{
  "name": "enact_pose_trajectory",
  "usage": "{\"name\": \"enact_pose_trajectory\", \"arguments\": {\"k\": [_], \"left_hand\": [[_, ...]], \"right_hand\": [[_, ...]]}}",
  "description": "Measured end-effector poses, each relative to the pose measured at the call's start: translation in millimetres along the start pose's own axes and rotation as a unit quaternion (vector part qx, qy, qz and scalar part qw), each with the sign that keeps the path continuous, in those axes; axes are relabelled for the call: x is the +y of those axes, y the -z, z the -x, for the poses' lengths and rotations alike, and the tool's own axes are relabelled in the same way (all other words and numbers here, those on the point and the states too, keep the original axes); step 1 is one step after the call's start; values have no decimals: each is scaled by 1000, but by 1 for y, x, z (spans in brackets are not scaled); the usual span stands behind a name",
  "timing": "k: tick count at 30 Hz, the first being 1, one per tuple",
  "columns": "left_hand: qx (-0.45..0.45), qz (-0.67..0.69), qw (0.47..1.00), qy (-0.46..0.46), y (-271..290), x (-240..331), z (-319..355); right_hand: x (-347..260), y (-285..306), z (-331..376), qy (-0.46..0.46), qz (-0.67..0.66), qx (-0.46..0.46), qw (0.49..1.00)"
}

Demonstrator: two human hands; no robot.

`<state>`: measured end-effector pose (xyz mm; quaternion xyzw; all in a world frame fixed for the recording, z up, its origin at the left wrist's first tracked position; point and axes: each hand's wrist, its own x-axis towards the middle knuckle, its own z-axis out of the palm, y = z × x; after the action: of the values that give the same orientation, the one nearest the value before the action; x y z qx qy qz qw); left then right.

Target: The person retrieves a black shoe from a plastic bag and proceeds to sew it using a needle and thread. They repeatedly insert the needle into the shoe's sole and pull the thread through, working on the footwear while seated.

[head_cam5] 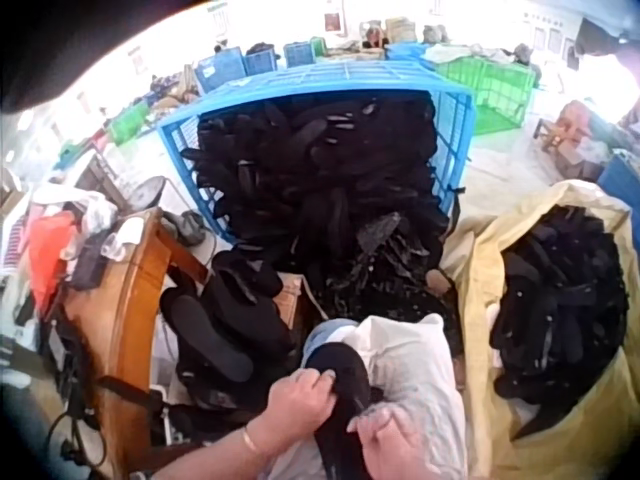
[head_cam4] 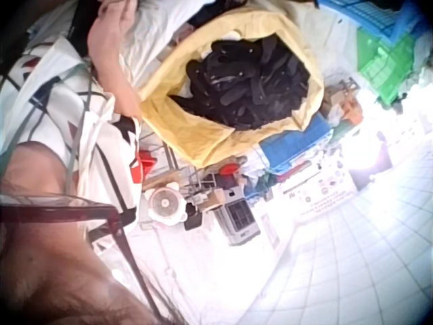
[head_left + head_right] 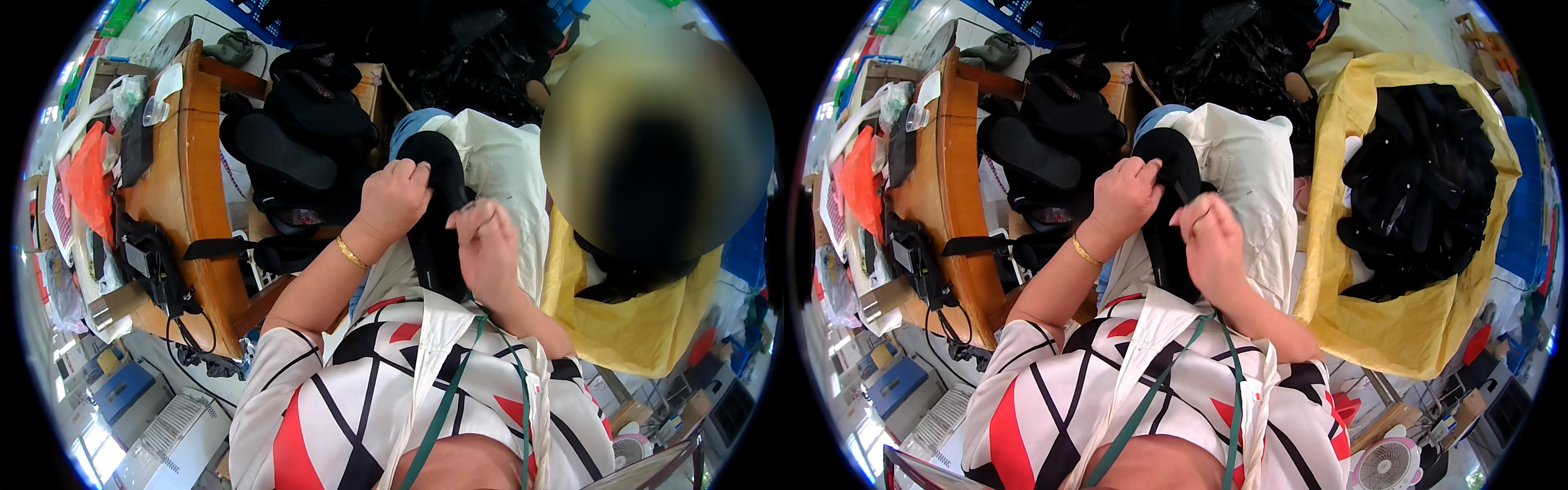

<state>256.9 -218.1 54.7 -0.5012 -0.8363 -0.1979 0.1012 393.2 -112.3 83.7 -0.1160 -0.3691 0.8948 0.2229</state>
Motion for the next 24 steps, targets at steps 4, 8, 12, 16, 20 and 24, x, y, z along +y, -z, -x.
{"name": "enact_pose_trajectory", "arguments": {"k": [4,8,12,16,20,24], "left_hand": [[-10,22,1000,-1,-2,1,0],[-41,111,992,53,13,1,-8],[-61,115,989,73,35,7,-20],[-110,-27,993,39,43,16,-35],[-43,-30,998,39,32,22,-45],[-67,59,988,125,24,20,-42]], "right_hand": [[-1,6,10,10,147,-38,988],[-39,9,2,114,455,-101,878],[-75,56,23,152,545,11,824],[-107,112,47,-53,586,166,792],[-104,118,56,-25,409,212,887],[-82,80,30,-90,293,168,937]]}}
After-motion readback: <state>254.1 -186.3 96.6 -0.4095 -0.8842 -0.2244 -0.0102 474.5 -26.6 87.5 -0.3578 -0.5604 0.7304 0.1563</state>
